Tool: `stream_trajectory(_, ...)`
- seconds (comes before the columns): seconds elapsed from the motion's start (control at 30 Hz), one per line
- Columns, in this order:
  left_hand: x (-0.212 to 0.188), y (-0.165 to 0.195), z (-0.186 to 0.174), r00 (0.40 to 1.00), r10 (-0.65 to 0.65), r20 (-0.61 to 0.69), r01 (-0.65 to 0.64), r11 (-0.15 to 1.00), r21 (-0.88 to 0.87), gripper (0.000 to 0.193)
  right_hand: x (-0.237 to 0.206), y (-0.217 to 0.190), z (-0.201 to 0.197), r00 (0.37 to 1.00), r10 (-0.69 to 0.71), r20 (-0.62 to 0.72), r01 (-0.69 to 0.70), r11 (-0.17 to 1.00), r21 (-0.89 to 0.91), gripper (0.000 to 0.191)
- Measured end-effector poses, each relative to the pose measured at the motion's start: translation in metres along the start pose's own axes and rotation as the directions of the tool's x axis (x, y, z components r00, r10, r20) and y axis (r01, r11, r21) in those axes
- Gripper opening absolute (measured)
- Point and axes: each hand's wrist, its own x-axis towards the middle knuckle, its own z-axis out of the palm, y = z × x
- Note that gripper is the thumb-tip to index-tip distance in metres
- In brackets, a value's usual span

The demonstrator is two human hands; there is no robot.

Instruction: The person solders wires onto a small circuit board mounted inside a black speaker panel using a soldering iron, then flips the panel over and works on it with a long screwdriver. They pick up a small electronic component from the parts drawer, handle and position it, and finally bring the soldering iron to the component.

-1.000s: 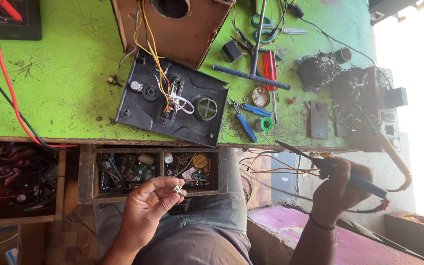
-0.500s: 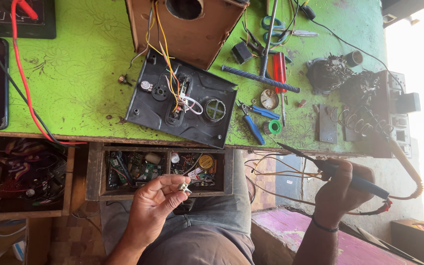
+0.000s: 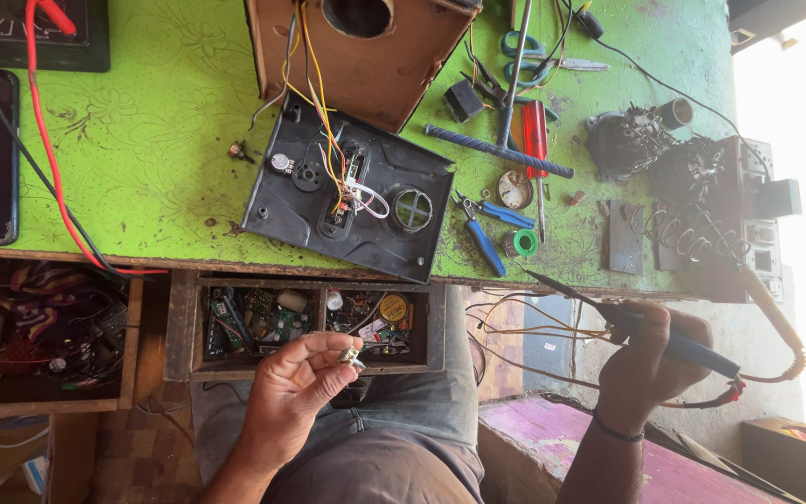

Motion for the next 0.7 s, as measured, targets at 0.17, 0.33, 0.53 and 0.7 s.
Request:
stream_trajectory(0.17, 0.000, 0.007, 0.003, 0.999, -0.029, -0.029, 0.029, 1.000, -0.002, 0.029, 0.005, -0.008, 0.001, 0.999, 0.040, -0.008, -0.040, 0.999, -0.017, 0.018)
stream_trajectory(0.33, 0.000, 0.018, 0.010, 1.000, 0.008, 0.009, -0.008, 1.000, -0.022, 0.030, 0.007, -0.039, -0.007, 0.831, -0.509, 0.223, 0.528, 0.597, -0.605, 0.015)
stream_trajectory(0.53, 0.001, 0.025, 0.021, 0.998, -0.041, 0.038, 0.045, 0.995, -0.091, 0.032, -0.002, -0.084, -0.015, 0.858, 0.122, 0.499, -0.488, 0.496, 0.718, 0.017)
stream_trajectory(0.7, -0.005, 0.029, 0.025, 0.996, -0.013, 0.086, 0.029, 0.982, -0.188, 0.029, -0.031, -0.094, -0.006, 0.881, 0.113, 0.459, -0.389, 0.727, 0.566, 0.027)
